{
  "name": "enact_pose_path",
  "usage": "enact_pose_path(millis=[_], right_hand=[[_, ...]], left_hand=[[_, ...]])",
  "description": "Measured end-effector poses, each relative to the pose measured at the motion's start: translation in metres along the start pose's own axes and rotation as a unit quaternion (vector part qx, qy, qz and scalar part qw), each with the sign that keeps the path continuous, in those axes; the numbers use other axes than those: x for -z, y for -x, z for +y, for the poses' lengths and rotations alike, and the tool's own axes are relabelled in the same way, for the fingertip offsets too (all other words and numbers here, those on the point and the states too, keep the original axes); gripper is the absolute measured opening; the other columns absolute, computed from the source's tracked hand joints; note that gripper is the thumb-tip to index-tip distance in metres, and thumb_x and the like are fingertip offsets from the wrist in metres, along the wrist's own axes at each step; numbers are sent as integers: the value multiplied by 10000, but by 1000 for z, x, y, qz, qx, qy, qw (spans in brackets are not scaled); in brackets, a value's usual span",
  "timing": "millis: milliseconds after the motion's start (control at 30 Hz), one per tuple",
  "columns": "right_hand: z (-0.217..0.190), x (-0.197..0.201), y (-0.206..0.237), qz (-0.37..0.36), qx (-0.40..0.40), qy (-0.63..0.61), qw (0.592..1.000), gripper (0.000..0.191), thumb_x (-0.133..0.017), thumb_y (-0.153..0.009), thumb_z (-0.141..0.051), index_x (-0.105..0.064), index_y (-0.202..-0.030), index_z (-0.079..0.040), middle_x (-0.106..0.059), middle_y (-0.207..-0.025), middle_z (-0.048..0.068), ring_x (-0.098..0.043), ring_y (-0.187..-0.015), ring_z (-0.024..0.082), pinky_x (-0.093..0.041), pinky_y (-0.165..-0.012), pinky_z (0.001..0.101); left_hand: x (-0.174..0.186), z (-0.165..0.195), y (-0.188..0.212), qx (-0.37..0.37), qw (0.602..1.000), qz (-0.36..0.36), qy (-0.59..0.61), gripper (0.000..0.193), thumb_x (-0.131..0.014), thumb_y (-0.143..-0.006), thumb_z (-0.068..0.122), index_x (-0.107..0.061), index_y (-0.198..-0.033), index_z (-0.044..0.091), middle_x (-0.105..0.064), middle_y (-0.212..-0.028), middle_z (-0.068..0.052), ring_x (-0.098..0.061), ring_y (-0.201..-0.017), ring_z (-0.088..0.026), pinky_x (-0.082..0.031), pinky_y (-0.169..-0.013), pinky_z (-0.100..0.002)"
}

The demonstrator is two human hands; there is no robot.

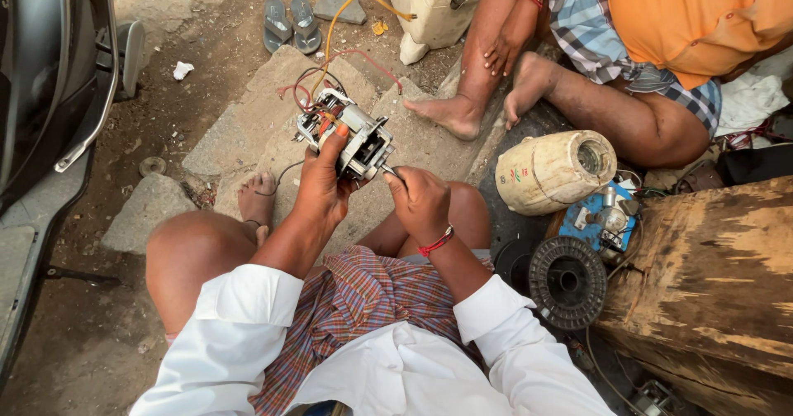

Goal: The person sits on the ground holding an electric motor and uses a screwdriver to work on its parts, fitting a cylindrical component onto the motor shaft and adjusting the wiring. They then connect the motor to a power supply and test it, producing sparks near the terminal.

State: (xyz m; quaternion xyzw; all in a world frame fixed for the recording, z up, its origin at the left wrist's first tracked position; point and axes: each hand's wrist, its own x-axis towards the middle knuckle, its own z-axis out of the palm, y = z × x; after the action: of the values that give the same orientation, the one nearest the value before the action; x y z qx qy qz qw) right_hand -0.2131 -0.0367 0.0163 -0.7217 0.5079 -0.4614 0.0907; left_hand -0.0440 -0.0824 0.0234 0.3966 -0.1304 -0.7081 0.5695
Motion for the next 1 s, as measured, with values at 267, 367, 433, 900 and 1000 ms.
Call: enact_pose_path(millis=[267, 367, 433, 900, 1000], right_hand=[[20, -26, 11, -56, -466, -517, 716, 353, -613, -1023, -349, -579, -796, -81, -508, -521, -4, -452, -417, 99, -341, -382, 239], [15, -26, 9, -61, -392, -415, 818, 399, -573, -1077, -363, -639, -865, -31, -583, -591, 22, -501, -478, 99, -401, -446, 245], [9, -23, 7, -35, -223, -263, 938, 260, -665, -1028, -274, -632, -1007, -17, -631, -699, 32, -564, -582, 135, -458, -518, 279], [9, -13, 5, 4, -113, -90, 990, 248, -689, -1018, -254, -683, -906, -32, -636, -680, 79, -609, -580, 190, -466, -537, 319], [21, -21, 9, -59, -352, -302, 884, 369, -600, -1059, -338, -654, -828, -55, -592, -585, 29, -542, -493, 120, -408, -460, 263]], left_hand=[[3, -2, -8, -22, 1000, 6, -2, 645, -769, -840, 401, -465, -1349, 146, -703, -1087, -62, -732, -877, -207, -624, -619, -416], [3, -2, -8, -16, 1000, 12, 7, 632, -768, -847, 397, -464, -1336, 135, -704, -1092, -64, -741, -879, -200, -644, -624, -409], [1, -2, -9, -15, 1000, 21, 2, 633, -771, -838, 386, -461, -1334, 142, -709, -1080, -66, -743, -861, -202, -649, -623, -415], [-7, -1, -1, -26, 1000, 6, -8, 603, -775, -863, 345, -474, -1317, 86, -724, -1053, -106, -757, -807, -206, -659, -582, -380], [-8, 1, -2, -38, 999, -10, -9, 597, -779, -849, 336, -498, -1317, 94, -725, -1042, -94, -761, -802, -200, -657, -571, -374]])
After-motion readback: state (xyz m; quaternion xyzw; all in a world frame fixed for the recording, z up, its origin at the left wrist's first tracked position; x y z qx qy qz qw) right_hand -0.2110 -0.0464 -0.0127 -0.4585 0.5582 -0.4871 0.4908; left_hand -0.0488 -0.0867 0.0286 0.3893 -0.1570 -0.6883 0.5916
